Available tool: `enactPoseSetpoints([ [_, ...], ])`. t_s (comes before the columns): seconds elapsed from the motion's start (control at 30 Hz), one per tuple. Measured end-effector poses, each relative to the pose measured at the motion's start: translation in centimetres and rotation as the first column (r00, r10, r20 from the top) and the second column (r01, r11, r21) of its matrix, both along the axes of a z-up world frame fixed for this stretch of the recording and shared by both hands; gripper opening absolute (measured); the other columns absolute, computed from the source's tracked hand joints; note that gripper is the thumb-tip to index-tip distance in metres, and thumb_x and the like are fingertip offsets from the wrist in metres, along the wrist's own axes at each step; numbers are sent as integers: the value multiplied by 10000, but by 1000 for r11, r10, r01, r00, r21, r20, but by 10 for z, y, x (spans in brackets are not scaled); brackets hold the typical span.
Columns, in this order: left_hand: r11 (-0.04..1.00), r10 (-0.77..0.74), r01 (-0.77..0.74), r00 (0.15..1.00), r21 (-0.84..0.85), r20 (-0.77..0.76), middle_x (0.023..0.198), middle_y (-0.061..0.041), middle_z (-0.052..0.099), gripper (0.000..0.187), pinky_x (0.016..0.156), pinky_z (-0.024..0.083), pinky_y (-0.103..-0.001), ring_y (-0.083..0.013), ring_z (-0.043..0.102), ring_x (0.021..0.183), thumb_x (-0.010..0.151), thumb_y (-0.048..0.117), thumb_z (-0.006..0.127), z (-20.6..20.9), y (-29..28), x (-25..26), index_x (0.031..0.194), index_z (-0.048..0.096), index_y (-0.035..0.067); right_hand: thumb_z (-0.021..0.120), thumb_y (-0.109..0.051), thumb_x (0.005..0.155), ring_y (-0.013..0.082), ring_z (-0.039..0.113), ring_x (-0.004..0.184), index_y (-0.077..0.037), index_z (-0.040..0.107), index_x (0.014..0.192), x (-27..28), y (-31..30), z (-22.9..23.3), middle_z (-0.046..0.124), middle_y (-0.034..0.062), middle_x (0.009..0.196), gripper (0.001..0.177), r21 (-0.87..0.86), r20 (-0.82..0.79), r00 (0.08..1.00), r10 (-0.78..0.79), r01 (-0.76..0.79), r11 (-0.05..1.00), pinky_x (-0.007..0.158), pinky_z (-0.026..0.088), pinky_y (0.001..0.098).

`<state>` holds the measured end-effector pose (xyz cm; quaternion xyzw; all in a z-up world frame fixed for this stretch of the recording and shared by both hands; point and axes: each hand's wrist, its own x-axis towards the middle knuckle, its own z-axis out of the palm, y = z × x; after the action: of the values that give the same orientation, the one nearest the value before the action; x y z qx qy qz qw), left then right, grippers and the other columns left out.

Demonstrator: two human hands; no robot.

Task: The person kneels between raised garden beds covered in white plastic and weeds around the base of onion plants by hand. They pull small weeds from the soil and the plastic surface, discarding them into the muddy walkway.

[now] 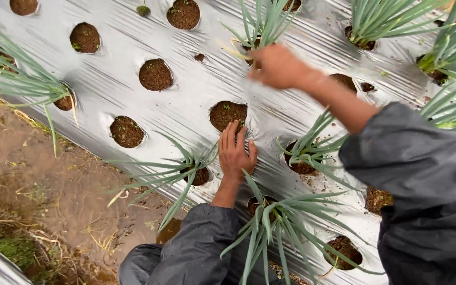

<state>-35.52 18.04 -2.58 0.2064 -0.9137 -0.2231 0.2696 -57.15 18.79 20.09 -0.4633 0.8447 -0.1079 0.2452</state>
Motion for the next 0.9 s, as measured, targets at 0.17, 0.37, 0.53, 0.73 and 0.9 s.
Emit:
enactPoseSetpoints([
  [0.17,999,12,-18,993,-48,-119,1412,-177,578,407,1157,423,-535,-370,546,1355,953,292,531,-21,-2,-2,1278,655,81,564,-120,1036,460,591,987,42,114,1580,56,13,-59,512,327,1265,724,-175,-210,977,-41,3,984,620,617,435],
  [0.37,998,18,-26,988,-53,-151,1348,-173,561,368,1141,436,-542,-387,558,1328,968,273,495,-19,-4,-4,1260,646,108,475,-60,1033,460,614,1157,5,254,1443,68,20,-89,312,377,1559,470,-393,-272,962,-14,-98,914,725,618,434],
  [0.53,997,18,-33,982,-74,-188,1309,-154,576,386,1133,448,-519,-364,584,1297,953,279,494,-19,-6,-8,1259,657,110,526,-21,1032,449,544,1327,111,247,1572,26,-2,-129,266,364,1590,622,-271,-500,859,-111,-33,962,1006,587,489],
  [0.73,994,9,-30,980,-102,-200,1248,-120,605,412,1103,478,-502,-333,626,1233,903,297,519,-25,-8,-7,1238,686,126,570,12,995,254,627,1174,-3,450,1493,5,-17,-161,566,178,1301,513,-143,-690,715,-114,20,989,843,642,314],
  [0.9,997,0,-18,975,-77,-224,1198,-120,612,390,1106,468,-514,-339,633,1204,948,287,501,-21,-5,-6,1237,689,106,694,-35,915,273,696,1077,-69,721,1025,-17,-24,-207,672,134,1092,118,-324,-790,572,-221,-84,942,711,645,301],
])
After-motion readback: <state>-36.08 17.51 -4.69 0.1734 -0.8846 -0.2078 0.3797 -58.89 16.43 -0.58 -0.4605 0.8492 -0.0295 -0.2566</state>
